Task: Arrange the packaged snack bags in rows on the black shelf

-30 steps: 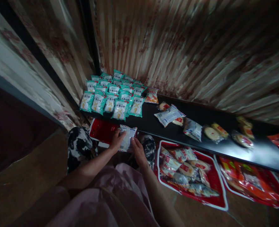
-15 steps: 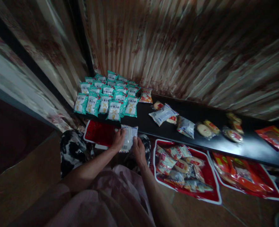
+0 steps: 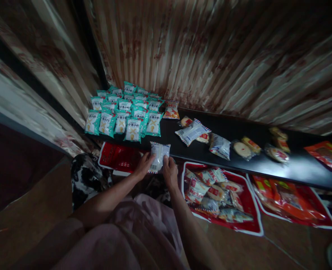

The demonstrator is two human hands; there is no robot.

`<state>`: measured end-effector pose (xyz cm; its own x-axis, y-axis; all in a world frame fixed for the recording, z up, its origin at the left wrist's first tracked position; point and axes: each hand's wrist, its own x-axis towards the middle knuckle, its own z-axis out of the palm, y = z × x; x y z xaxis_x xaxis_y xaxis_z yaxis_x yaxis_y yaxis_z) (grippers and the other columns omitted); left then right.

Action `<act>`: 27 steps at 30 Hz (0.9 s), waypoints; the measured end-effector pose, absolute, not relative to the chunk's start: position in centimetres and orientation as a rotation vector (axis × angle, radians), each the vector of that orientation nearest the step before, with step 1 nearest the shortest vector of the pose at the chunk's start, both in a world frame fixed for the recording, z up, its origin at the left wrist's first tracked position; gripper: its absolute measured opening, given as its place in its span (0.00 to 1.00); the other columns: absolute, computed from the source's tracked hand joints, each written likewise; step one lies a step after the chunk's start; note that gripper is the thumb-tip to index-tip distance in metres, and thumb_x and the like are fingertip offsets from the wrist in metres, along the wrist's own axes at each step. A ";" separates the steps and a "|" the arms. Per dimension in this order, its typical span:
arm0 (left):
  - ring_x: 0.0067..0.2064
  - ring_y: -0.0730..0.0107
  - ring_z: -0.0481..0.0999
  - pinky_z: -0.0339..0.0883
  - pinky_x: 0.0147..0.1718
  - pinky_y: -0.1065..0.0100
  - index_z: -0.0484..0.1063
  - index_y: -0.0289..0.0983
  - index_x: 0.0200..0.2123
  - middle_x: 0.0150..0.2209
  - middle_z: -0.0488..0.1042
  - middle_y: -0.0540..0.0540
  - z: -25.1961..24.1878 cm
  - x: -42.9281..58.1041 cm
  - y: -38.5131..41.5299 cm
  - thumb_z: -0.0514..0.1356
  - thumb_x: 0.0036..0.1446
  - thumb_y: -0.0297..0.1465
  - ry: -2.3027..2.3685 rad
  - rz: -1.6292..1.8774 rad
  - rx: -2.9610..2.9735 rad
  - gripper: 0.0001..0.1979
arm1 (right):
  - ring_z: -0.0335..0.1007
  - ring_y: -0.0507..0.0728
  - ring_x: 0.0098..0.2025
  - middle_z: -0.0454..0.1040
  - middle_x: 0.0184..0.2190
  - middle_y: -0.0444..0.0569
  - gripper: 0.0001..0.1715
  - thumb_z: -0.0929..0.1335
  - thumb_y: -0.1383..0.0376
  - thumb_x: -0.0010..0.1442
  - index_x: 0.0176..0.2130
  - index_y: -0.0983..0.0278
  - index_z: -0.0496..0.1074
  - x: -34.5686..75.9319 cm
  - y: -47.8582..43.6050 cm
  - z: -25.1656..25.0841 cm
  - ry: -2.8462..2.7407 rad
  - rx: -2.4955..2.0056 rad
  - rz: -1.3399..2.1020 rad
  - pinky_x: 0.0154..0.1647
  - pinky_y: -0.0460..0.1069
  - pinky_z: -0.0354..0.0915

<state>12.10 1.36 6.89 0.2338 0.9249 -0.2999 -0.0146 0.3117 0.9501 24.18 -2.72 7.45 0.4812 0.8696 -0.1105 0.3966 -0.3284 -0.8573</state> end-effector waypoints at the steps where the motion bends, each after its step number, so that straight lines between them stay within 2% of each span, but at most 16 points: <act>1: 0.45 0.62 0.74 0.66 0.43 0.65 0.71 0.36 0.43 0.43 0.76 0.43 7.1 12.2 1.2 0.59 0.53 0.48 1.122 0.838 1.026 0.23 | 0.63 0.55 0.27 0.71 0.25 0.48 0.32 0.55 0.42 0.59 0.34 0.64 0.71 24.3 -2.6 7.4 -1.037 -1.913 0.746 0.28 0.48 0.56; 8: 0.38 0.66 0.75 0.67 0.37 0.69 0.72 0.35 0.38 0.36 0.77 0.46 7.1 12.3 1.6 0.57 0.56 0.45 1.257 0.820 1.161 0.18 | 0.66 0.57 0.30 0.75 0.29 0.51 0.36 0.55 0.41 0.59 0.38 0.65 0.73 24.6 -2.1 7.7 -1.031 -1.885 0.769 0.31 0.48 0.59; 15: 0.33 0.68 0.73 0.64 0.32 0.71 0.73 0.35 0.36 0.31 0.76 0.46 7.5 12.3 2.1 0.54 0.59 0.40 1.415 0.757 1.286 0.15 | 0.71 0.60 0.37 0.77 0.37 0.56 0.35 0.54 0.45 0.62 0.47 0.67 0.72 24.1 -2.4 7.6 -1.052 -1.886 0.734 0.38 0.52 0.62; 20: 0.34 0.65 0.75 0.64 0.32 0.69 0.72 0.36 0.36 0.33 0.77 0.44 7.7 12.3 2.1 0.53 0.59 0.39 1.471 0.734 1.349 0.14 | 0.69 0.61 0.48 0.73 0.48 0.59 0.30 0.58 0.51 0.61 0.54 0.67 0.66 24.2 -2.6 6.9 -1.140 -1.832 0.477 0.48 0.56 0.63; 24: 0.38 0.63 0.75 0.64 0.36 0.68 0.71 0.36 0.41 0.36 0.77 0.42 8.3 12.3 2.0 0.53 0.60 0.39 1.551 0.686 1.422 0.14 | 0.67 0.61 0.49 0.73 0.46 0.57 0.23 0.60 0.56 0.61 0.49 0.65 0.70 24.2 -2.7 6.9 -1.319 -1.786 0.260 0.52 0.58 0.62; 27: 0.40 0.63 0.75 0.65 0.39 0.67 0.70 0.37 0.44 0.39 0.77 0.43 9.2 12.4 1.7 0.52 0.61 0.38 1.535 0.682 1.452 0.14 | 0.67 0.61 0.49 0.73 0.45 0.58 0.22 0.60 0.58 0.61 0.48 0.66 0.71 24.1 -2.8 7.0 -1.357 -1.782 0.236 0.52 0.58 0.63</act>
<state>12.44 1.74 9.17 0.0816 0.9703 -0.2279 0.4809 0.1619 0.8617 24.11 -2.77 7.04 0.3903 0.8584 0.3329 0.6956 -0.0380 -0.7174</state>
